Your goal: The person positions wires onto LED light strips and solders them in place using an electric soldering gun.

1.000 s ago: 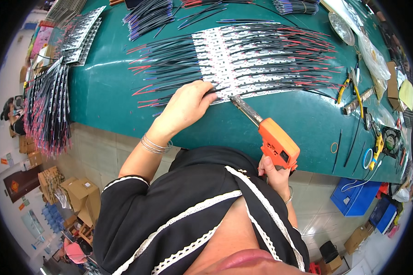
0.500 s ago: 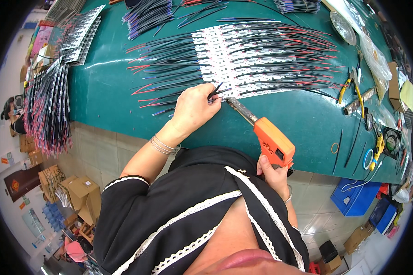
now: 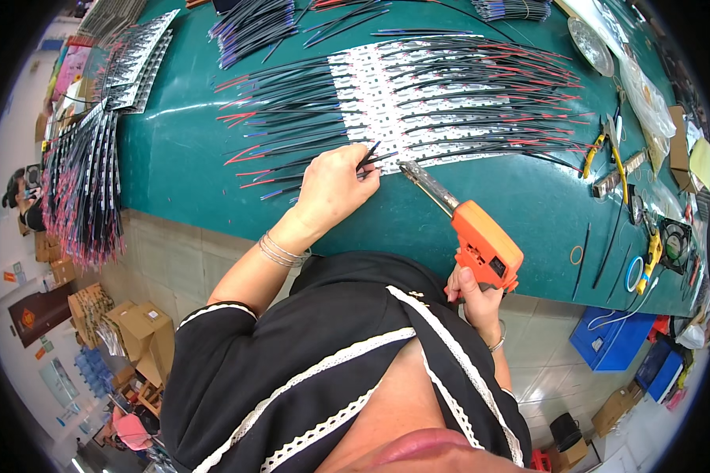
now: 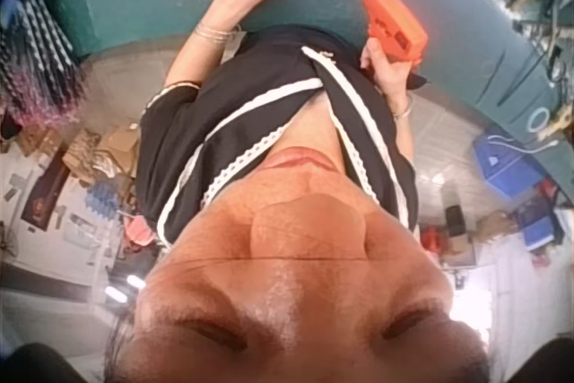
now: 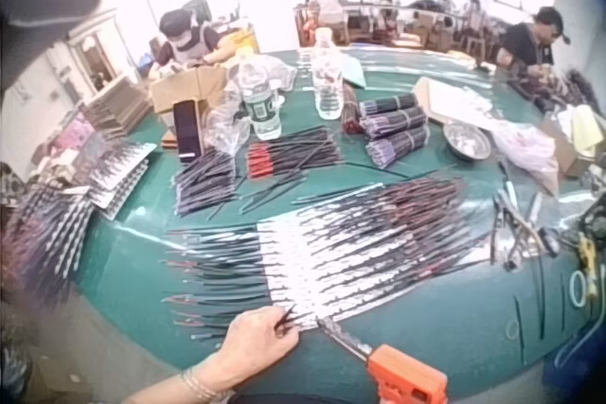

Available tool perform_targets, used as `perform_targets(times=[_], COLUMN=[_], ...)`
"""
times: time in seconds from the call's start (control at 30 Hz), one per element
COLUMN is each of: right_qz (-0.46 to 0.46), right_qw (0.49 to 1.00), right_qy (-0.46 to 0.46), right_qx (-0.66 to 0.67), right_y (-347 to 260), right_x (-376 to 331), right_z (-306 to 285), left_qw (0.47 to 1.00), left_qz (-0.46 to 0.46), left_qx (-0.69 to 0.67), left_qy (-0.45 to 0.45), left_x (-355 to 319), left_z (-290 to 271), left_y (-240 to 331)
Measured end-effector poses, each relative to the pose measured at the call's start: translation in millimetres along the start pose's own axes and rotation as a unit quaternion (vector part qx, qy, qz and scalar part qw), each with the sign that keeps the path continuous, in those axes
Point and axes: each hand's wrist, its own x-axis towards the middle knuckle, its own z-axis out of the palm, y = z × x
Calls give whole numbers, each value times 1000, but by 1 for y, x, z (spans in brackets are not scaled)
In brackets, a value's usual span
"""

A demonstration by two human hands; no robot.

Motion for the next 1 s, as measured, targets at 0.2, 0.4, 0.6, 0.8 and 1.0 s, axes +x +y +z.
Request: perform_targets(times=[0.2, 0.4, 0.6, 0.8, 1.0], right_qz=[-13, -29, -44, -28, -15], right_qw=[1000, 999, 999, 999, 1000], right_qy=[-9, 10, -3, -17, -7], right_qx=[-15, 31, -13, -7, 5], right_y=[-1, -3, -9, -4, -4], right_x=[3, 6, 11, 14, 13], right_z=[-2, -4, -1, 0, 3], left_qw=[998, 995, 991, 992, 990], left_qz=[9, 48, 102, 108, 120], left_qx=[-33, -84, -53, -3, 48], left_qy=[-46, 11, 66, 66, 49], left_x=[1, -2, 5, 6, 8], left_z=[-6, -8, -27, -25, -20], left_y=[2, -7, 0, 1, -2])
